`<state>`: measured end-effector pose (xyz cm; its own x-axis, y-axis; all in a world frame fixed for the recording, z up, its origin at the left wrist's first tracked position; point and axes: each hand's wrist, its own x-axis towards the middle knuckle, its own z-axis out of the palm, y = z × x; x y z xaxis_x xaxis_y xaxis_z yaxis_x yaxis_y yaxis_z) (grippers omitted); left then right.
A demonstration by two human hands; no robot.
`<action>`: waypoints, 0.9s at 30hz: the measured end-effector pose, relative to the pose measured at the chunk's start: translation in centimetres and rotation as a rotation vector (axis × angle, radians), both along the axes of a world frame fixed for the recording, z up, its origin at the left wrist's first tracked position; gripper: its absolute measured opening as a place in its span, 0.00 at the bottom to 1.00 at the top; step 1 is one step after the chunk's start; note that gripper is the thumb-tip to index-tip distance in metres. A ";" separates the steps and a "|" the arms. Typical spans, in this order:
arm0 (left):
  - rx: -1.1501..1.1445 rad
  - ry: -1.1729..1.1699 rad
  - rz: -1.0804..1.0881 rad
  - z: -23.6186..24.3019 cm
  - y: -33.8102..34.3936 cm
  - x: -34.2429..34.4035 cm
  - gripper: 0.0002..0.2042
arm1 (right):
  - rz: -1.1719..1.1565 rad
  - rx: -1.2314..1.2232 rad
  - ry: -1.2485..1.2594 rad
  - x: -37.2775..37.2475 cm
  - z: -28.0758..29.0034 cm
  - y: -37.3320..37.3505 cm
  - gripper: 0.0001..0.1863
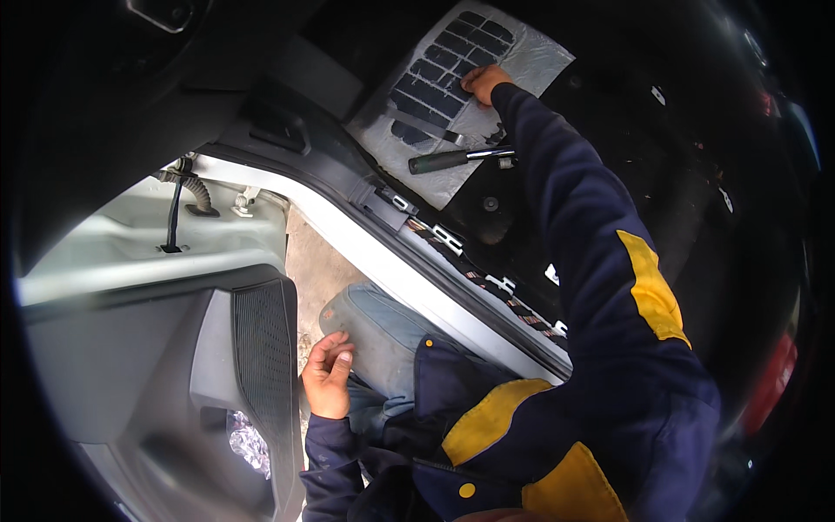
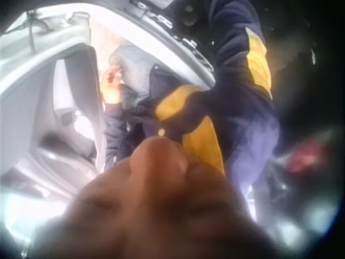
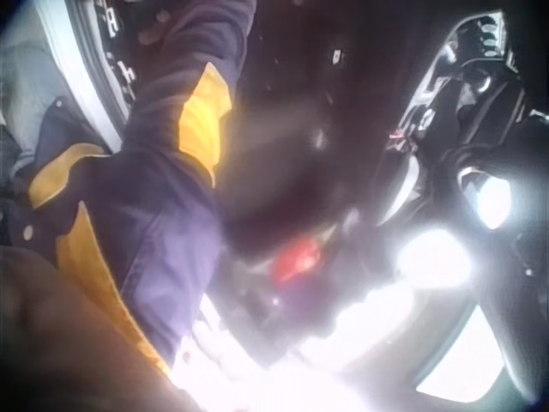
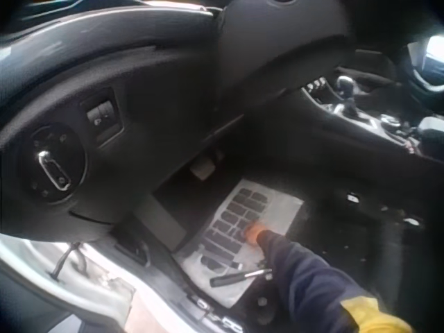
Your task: The person removes a small plastic cover near the driver's side door sill, then uses a pry tool to detach a larger interior panel from the footwell area. The removed panel is set aside on the floor.
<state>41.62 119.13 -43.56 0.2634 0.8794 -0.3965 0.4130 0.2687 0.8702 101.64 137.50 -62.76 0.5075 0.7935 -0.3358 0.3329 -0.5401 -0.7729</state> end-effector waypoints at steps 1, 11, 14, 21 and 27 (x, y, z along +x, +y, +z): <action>-0.007 0.016 0.012 0.1 0.1 0.0 0.18 | -0.012 -0.035 0.127 0.3 0.3 0.1 0.14; -0.032 0.012 -0.014 -0.9 1.5 0.8 0.17 | -0.079 0.205 0.361 3.1 -2.0 -1.5 0.21; -0.039 0.015 -0.040 -1.1 2.0 1.2 0.17 | -0.098 0.306 0.480 3.2 -2.9 -2.3 0.21; -0.050 0.013 -0.048 -1.4 2.9 1.5 0.17 | -0.125 0.385 0.585 3.2 -2.6 -3.2 0.21; -0.065 0.033 -0.057 -1.8 3.2 1.7 0.17 | -0.153 0.362 0.601 3.0 -2.2 -3.2 0.20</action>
